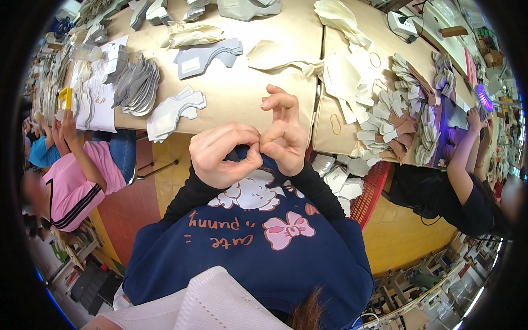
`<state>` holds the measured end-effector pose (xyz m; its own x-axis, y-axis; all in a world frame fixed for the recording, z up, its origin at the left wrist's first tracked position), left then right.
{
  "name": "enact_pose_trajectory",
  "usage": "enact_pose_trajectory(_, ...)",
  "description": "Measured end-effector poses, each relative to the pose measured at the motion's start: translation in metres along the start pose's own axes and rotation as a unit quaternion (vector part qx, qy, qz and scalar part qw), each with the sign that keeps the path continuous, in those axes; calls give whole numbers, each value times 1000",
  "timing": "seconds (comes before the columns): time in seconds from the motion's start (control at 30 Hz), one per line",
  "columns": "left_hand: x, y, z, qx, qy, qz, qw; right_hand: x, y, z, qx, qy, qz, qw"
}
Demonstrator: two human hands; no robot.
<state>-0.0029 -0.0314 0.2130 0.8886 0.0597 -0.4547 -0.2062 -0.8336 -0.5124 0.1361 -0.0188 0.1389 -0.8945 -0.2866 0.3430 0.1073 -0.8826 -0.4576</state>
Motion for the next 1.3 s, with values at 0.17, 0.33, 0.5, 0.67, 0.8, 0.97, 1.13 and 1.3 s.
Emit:
enact_pose_trajectory(0.17, 2, 2, 0, 41, -12, 15, 999, 3, -3, 3, -9, 28, -48, 998)
enact_pose_trajectory(0.33, 4, 4, -3, 28, 82, 85, 993, -7, -17, 6, 30, -128, -129, 983)
enact_pose_trajectory(0.5, -9, 0, 4, -57, 162, -4, 985, -9, -16, 16, 86, -328, -97, 936)
enact_pose_trajectory(0.67, -6, -1, 3, -96, 212, 27, 972, 1, -13, 16, 114, -385, -67, 913)
enact_pose_trajectory(0.8, -1, -3, -4, -130, 214, 35, 967, 7, -11, 16, 133, -438, -65, 886)
enact_pose_trajectory(0.97, 5, -12, -7, -82, 148, 19, 985, 13, -9, 16, 135, -437, -64, 887)
enact_pose_trajectory(1.13, 5, -14, -9, -70, 119, 20, 990, 16, -7, 15, 122, -360, -63, 923)
enact_pose_trajectory(1.3, 6, -16, -9, -57, 109, 7, 992, 16, -5, 17, 108, -266, -89, 954)
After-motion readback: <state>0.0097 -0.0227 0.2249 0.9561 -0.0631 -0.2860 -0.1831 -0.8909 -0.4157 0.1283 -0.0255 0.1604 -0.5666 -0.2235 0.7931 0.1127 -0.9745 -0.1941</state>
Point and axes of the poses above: each hand's wrist, its own y-axis away from the middle knuckle, its own x-axis out of the palm, z = x × y, the point moved 2 cm from there along -y, towards the middle knuckle, and after that the axes turned 2 degrees about z, right-handed, at the moved point
